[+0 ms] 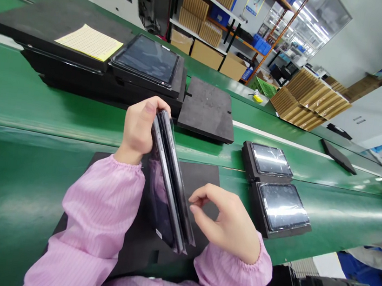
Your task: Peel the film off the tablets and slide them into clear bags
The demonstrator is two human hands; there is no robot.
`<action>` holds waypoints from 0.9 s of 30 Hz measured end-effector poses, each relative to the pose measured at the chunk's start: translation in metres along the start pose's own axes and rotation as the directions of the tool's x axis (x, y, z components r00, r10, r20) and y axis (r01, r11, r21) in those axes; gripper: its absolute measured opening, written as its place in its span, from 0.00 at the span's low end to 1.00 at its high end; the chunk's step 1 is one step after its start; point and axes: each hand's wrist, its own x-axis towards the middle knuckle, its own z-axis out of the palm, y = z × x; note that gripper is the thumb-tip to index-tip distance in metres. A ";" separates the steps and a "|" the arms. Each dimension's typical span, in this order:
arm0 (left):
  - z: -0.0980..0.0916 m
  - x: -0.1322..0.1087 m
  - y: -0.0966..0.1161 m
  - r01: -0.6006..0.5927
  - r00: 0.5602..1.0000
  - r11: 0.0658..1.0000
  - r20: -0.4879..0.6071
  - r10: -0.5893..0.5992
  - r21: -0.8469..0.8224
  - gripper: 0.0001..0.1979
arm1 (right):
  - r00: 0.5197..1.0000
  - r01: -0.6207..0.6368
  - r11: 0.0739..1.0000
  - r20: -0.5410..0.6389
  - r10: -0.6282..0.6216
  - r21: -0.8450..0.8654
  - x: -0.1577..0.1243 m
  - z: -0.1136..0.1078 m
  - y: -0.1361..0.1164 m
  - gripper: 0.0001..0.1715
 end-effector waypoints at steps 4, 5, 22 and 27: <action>0.000 0.001 0.001 -0.016 1.000 1.000 0.003 0.016 0.021 0.32 | 0.999 0.008 0.997 -0.043 -0.011 -0.070 -0.002 0.006 -0.001 0.05; 0.000 0.001 0.001 -0.020 1.000 0.999 0.002 0.020 0.028 0.32 | 0.998 -0.001 0.995 -0.058 -0.005 -0.099 -0.003 0.008 -0.001 0.05; 0.002 0.002 0.010 -0.098 0.995 0.981 0.005 0.098 0.170 0.31 | 1.000 -0.021 0.943 -0.028 0.013 -0.332 -0.002 0.008 -0.004 0.11; 0.001 0.002 0.009 -0.088 0.996 0.981 0.000 0.089 0.174 0.31 | 0.999 -0.022 0.957 -0.033 0.013 -0.290 -0.006 0.001 -0.001 0.11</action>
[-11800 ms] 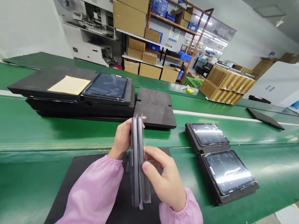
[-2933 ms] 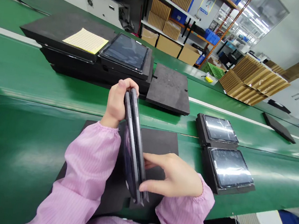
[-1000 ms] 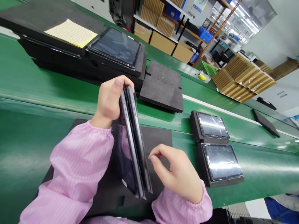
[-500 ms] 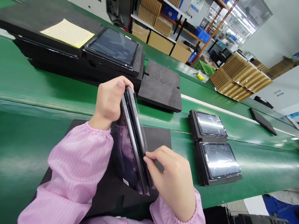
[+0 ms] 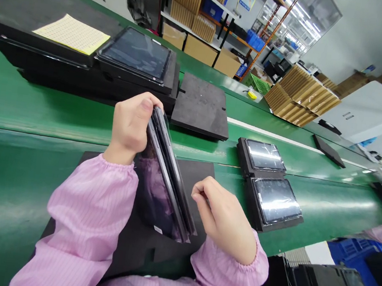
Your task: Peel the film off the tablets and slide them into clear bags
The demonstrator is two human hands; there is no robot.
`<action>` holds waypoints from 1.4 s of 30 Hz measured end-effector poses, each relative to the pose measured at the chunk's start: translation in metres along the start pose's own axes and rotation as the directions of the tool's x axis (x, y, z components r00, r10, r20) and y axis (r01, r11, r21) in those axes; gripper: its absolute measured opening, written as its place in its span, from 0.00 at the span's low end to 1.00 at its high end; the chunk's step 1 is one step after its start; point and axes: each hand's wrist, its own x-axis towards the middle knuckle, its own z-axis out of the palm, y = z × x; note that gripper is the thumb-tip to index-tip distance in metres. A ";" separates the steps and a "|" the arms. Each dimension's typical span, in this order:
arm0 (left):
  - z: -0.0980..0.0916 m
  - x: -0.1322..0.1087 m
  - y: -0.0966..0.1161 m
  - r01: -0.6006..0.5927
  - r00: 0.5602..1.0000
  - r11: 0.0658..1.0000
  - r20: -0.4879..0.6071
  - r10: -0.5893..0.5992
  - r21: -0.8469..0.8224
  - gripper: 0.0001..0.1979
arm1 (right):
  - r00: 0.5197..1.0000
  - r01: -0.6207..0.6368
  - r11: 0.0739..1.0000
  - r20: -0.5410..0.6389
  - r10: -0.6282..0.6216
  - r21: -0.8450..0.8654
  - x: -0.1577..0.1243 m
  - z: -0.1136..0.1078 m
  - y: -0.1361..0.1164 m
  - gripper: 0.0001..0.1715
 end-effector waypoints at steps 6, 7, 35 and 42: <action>0.000 0.000 -0.002 0.001 1.000 1.000 -0.009 -0.001 -0.008 0.31 | 0.999 -0.033 0.995 -0.014 0.034 0.097 -0.002 -0.005 0.002 0.10; 0.000 0.000 -0.002 0.001 1.000 1.000 -0.009 -0.001 -0.005 0.31 | 0.999 -0.031 0.993 -0.010 0.032 0.111 -0.002 -0.005 0.002 0.09; 0.003 -0.006 0.009 -0.160 0.986 0.944 0.007 0.165 0.287 0.30 | 0.798 -0.098 0.950 -0.547 0.253 0.296 -0.030 0.055 0.003 0.09; 0.002 -0.005 0.009 -0.142 0.989 0.955 -0.010 0.150 0.262 0.32 | 0.778 -0.066 0.914 -0.553 0.299 0.401 -0.035 0.050 0.004 0.08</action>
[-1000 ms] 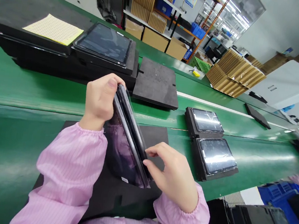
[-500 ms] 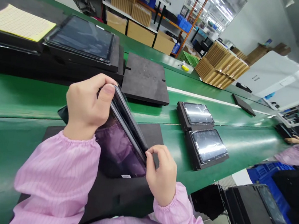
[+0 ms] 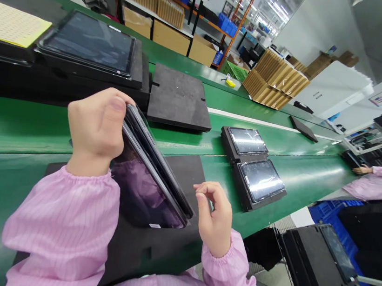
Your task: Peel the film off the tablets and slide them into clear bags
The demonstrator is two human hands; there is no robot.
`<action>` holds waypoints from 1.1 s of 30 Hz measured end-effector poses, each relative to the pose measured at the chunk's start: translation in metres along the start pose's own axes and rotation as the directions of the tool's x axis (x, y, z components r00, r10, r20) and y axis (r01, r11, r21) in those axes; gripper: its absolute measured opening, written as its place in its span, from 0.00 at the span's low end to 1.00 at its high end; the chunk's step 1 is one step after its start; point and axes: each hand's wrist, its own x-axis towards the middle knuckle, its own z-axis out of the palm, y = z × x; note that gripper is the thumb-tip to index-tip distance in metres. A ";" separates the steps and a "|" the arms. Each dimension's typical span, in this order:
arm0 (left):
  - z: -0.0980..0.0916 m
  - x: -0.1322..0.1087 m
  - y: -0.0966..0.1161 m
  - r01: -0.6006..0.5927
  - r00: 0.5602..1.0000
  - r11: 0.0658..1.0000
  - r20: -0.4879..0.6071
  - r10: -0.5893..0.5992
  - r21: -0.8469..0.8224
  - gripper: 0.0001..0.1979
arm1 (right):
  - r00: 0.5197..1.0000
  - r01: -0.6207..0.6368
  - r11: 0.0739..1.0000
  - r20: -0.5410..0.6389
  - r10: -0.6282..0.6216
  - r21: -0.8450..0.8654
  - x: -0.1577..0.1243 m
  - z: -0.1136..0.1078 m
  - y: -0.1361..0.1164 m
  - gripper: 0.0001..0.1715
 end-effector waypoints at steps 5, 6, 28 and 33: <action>0.000 0.000 0.000 -0.007 1.000 1.000 0.006 0.007 0.016 0.32 | 0.993 -0.094 0.978 0.093 0.078 0.184 0.000 0.002 -0.003 0.07; 0.000 0.000 0.000 -0.009 1.000 1.000 0.007 0.009 0.021 0.32 | 0.988 -0.125 0.967 0.115 0.101 0.221 0.001 0.003 -0.004 0.06; 0.001 0.000 0.003 -0.039 0.999 0.999 0.020 0.039 0.034 0.31 | 0.980 -0.099 0.904 -0.115 0.160 0.416 0.018 -0.001 -0.020 0.09; 0.000 0.001 0.006 -0.021 0.999 1.000 0.027 0.020 0.007 0.31 | 0.980 -0.198 0.925 0.045 0.194 0.325 0.005 -0.048 -0.003 0.14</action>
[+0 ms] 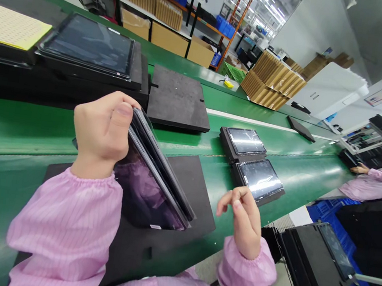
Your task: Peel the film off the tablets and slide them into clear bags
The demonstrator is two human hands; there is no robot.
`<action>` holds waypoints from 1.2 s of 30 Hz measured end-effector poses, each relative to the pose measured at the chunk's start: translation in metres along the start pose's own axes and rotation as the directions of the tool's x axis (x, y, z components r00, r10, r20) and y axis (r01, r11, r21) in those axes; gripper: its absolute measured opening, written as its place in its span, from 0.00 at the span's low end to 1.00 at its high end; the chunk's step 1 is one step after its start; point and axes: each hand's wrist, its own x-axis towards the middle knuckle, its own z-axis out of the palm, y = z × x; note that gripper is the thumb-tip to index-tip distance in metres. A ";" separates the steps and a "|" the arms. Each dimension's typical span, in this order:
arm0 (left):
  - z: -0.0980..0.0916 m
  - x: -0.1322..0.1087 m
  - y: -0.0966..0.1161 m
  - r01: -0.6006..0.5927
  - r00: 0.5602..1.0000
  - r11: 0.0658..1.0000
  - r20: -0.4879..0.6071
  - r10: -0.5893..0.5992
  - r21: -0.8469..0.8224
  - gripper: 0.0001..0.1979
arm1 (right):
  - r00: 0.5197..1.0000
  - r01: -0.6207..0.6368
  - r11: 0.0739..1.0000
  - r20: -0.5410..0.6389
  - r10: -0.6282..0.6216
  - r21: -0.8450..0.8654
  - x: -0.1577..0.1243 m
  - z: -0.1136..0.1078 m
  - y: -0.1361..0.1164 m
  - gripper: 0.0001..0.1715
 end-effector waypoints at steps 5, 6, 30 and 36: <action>0.000 0.000 0.000 -0.017 1.000 0.999 0.000 0.017 -0.028 0.33 | 0.968 -0.230 0.812 -0.036 0.250 -0.536 -0.019 -0.081 0.009 0.21; 0.001 0.000 0.000 -0.022 1.000 0.999 0.004 0.022 -0.036 0.33 | 0.933 -0.313 0.691 -0.075 0.352 -0.651 -0.025 -0.096 0.012 0.22; 0.003 -0.003 0.007 0.032 0.999 0.987 0.021 -0.029 -0.159 0.33 | 0.937 -0.196 0.970 0.318 0.142 0.145 -0.002 0.048 0.029 0.27; 0.004 -0.003 0.007 0.025 0.999 0.985 0.034 -0.020 -0.172 0.33 | 0.907 -0.361 0.898 0.317 0.276 0.252 0.006 0.069 0.029 0.25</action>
